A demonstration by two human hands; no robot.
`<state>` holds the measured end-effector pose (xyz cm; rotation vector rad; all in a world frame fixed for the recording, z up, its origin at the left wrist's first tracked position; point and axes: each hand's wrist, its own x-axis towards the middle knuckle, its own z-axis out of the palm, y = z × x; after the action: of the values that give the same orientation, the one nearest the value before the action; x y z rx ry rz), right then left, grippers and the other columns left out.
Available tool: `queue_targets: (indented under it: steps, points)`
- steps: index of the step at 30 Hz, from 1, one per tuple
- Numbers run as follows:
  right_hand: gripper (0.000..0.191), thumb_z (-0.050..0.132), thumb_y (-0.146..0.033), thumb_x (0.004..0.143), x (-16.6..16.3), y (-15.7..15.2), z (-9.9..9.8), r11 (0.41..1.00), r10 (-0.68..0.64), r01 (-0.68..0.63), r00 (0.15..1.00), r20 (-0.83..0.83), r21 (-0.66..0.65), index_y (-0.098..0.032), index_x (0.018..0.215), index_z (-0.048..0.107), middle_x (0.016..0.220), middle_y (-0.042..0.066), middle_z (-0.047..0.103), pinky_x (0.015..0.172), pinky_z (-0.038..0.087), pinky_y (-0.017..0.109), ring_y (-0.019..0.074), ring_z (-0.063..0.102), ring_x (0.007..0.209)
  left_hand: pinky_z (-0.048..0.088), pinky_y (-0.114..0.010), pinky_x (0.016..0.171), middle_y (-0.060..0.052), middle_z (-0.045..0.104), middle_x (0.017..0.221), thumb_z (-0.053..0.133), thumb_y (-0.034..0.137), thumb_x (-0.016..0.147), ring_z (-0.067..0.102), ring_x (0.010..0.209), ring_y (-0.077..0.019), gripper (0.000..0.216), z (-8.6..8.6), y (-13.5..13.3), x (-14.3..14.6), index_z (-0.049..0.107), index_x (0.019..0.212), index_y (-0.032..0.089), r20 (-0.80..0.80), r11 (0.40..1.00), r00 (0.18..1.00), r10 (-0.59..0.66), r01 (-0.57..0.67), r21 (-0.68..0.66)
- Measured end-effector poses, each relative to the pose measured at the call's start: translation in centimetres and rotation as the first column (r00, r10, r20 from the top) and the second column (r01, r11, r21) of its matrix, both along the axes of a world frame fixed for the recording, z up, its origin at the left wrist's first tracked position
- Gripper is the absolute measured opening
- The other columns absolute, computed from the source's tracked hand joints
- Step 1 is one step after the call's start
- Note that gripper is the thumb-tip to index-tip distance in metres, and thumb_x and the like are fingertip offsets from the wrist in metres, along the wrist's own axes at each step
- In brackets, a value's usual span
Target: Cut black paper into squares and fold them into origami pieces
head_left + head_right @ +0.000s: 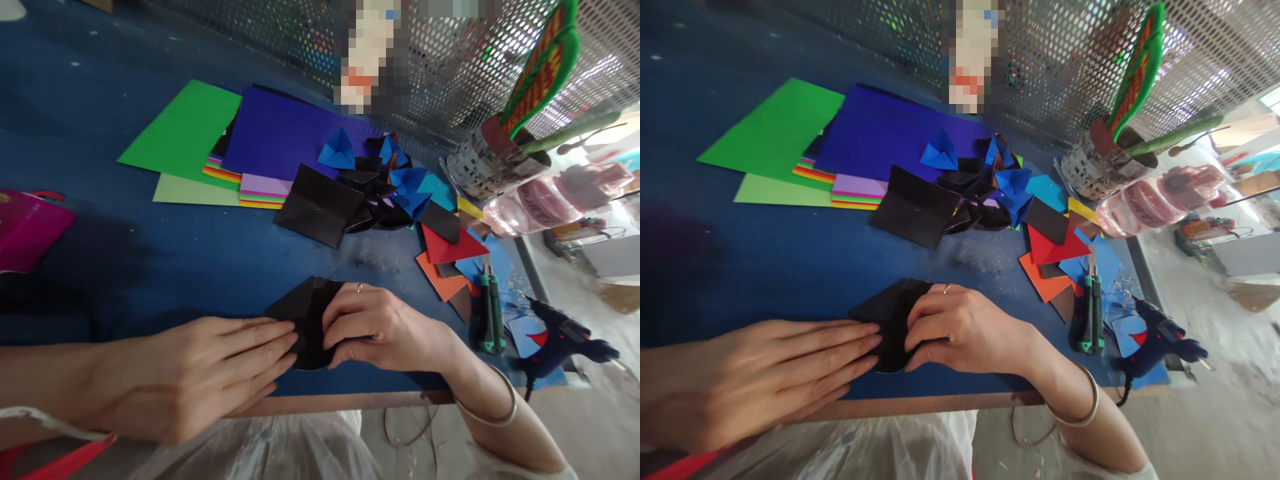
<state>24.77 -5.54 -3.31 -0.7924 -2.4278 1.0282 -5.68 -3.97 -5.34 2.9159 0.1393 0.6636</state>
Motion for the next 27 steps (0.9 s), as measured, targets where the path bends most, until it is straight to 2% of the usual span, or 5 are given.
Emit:
queue_targets:
  steps: [4, 9, 13, 17, 27]
  points:
    - [0.021, 0.071, -0.032, 0.107, -0.6, -0.4, -0.3, 0.996, -0.079, 0.079, 0.997, -0.014, 0.029, -0.019, 0.093, 0.08, 0.093, 0.004, 0.076, 0.089, 0.057, 0.031, 0.0158, 0.073, 0.091, 0.026, -0.029, 0.138, 0.004, 0.078, 0.142, 0.036, 0.016, 0.116, 0.066, 0.141, -0.0126, 0.047, -0.3, 0.0, -0.3, 0.081, 0.127, 0.025, -0.034, 0.999, 0.998, -0.045, 0.044, -0.009]
    - [0.022, 0.07, -0.03, 0.108, -1.4, -1.1, -0.2, 0.984, -0.172, 0.171, 0.985, 0.019, 0.054, -0.016, 0.093, 0.077, 0.089, 0.004, 0.076, 0.084, 0.052, 0.032, 0.0169, 0.069, 0.086, 0.035, -0.03, 0.134, 0.002, 0.077, 0.144, 0.043, 0.017, 0.112, 0.066, 0.142, -0.0158, 0.042, -0.4, 0.0, -0.4, 0.082, 0.126, 0.024, -0.065, 0.998, 0.996, -0.053, 0.052, -0.023]
    - [0.02, 0.074, -0.03, 0.105, -2.2, -2.0, -0.1, 0.934, -0.349, 0.335, 0.928, 0.131, 0.122, -0.018, 0.09, 0.072, 0.086, 0.002, 0.073, 0.078, 0.046, 0.034, 0.0179, 0.063, 0.081, 0.042, -0.031, 0.131, 0.0, 0.076, 0.145, 0.053, 0.019, 0.109, 0.066, 0.142, -0.0181, 0.034, -0.4, -0.2, -0.6, 0.083, 0.123, 0.026, -0.078, 0.998, 0.995, -0.062, 0.061, -0.017]
    - [0.019, 0.076, -0.025, 0.102, -3.1, -2.8, -0.5, 0.888, -0.452, 0.426, 0.876, 0.167, 0.173, -0.02, 0.085, 0.068, 0.083, 0.0, 0.071, 0.077, 0.043, 0.034, 0.0176, 0.061, 0.08, 0.043, -0.031, 0.13, 0.002, 0.078, 0.143, 0.05, 0.016, 0.108, 0.066, 0.142, -0.0177, 0.038, -0.5, -0.4, -0.6, 0.084, 0.119, 0.027, -0.045, 0.999, 0.998, -0.04, 0.039, -0.022]
    - [0.021, 0.08, -0.021, 0.097, -3.5, -3.2, -0.9, 0.855, -0.508, 0.469, 0.843, 0.178, 0.22, -0.02, 0.082, 0.066, 0.082, -0.001, 0.071, 0.076, 0.039, 0.034, 0.0165, 0.061, 0.077, 0.048, -0.027, 0.125, 0.003, 0.081, 0.136, 0.043, 0.015, 0.11, 0.068, 0.138, -0.0157, 0.044, -0.6, -0.4, -0.5, 0.085, 0.118, 0.028, 0.002, 0.998, 1.0, -0.01, 0.01, -0.055]
